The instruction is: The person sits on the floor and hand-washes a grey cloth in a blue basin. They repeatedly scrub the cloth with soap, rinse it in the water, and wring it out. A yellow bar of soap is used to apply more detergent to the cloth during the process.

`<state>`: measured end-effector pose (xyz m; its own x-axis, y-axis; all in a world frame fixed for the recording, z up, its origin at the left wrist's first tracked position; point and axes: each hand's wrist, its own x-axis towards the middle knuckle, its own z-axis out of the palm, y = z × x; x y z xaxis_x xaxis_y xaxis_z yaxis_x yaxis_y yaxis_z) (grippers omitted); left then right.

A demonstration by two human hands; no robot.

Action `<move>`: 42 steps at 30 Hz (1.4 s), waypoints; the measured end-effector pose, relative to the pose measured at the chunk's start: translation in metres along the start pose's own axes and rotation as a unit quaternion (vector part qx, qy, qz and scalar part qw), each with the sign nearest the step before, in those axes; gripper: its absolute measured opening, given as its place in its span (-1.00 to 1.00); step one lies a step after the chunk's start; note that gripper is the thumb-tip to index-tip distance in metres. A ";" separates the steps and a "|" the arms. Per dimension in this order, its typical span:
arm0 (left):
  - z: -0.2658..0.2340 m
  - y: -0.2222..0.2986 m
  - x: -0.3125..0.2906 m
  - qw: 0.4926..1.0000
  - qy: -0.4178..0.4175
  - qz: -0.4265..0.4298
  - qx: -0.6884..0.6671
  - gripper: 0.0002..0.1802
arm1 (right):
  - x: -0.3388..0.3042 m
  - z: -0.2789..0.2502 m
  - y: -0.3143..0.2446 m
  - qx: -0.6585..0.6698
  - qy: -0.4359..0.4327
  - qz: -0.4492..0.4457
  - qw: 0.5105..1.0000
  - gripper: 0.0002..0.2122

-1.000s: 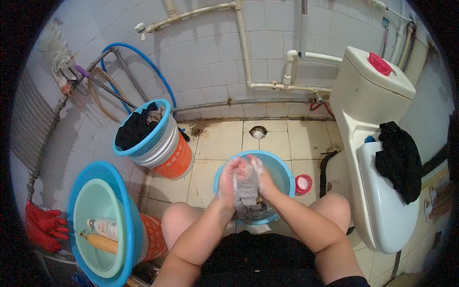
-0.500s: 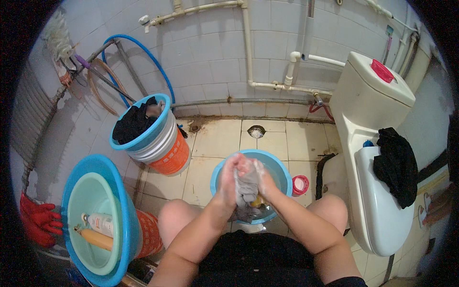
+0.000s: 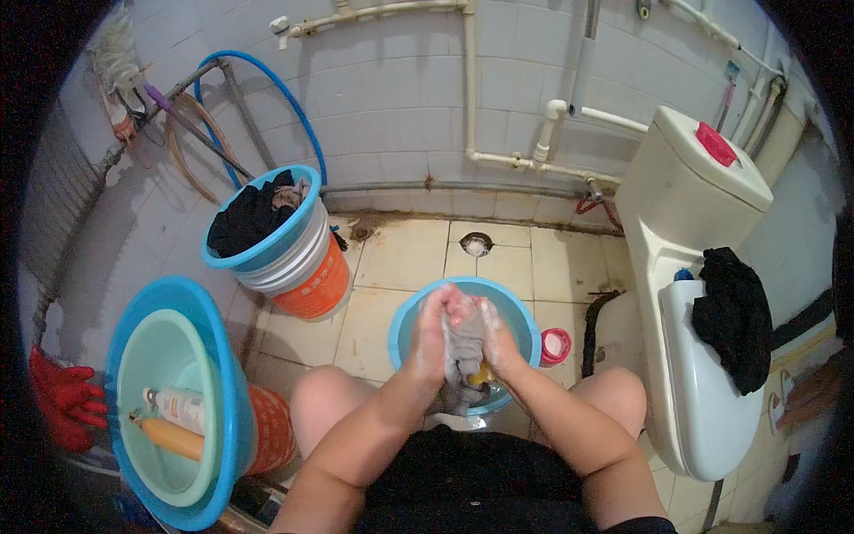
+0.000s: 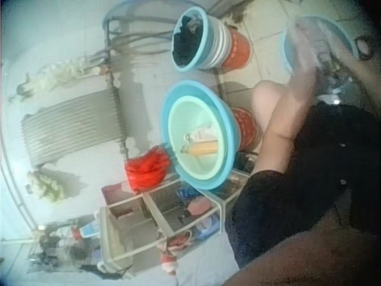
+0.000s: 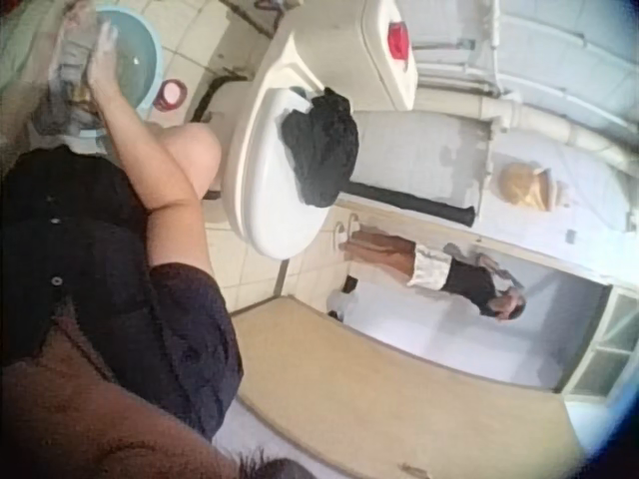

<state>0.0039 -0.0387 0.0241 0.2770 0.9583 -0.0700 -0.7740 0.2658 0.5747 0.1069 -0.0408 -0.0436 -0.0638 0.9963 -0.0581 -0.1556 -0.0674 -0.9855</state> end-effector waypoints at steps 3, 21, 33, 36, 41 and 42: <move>-0.006 0.006 0.003 1.000 0.003 0.005 0.007 -0.69 | -0.011 0.003 -0.012 -0.050 0.017 -0.018 0.998 -0.55; -0.030 -0.002 0.020 0.989 0.095 -0.065 -0.092 -0.66 | 0.048 -0.187 0.028 0.136 0.328 0.155 0.922 -0.67; -0.018 0.002 0.025 0.985 0.167 -0.040 0.024 -0.67 | 0.055 -0.265 0.160 -0.169 0.539 0.139 0.813 -0.32; -0.017 0.008 0.024 0.985 0.164 -0.050 -0.022 -0.70 | 0.052 -0.247 0.151 -0.144 0.512 0.148 0.833 -0.29; -0.020 0.007 0.028 0.982 0.167 -0.061 -0.059 -0.71 | 0.047 -0.249 0.178 -0.154 0.468 0.064 0.868 -0.34; -0.019 0.007 0.028 0.983 0.164 -0.061 -0.057 -0.72 | 0.046 -0.247 0.177 -0.135 0.462 0.060 0.875 -0.35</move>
<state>-0.0046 -0.0077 0.0103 0.1872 0.8961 -0.4025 -0.8100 0.3726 0.4528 0.3195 0.0059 -0.2598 0.7795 0.6095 -0.1443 0.0438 -0.2828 -0.9582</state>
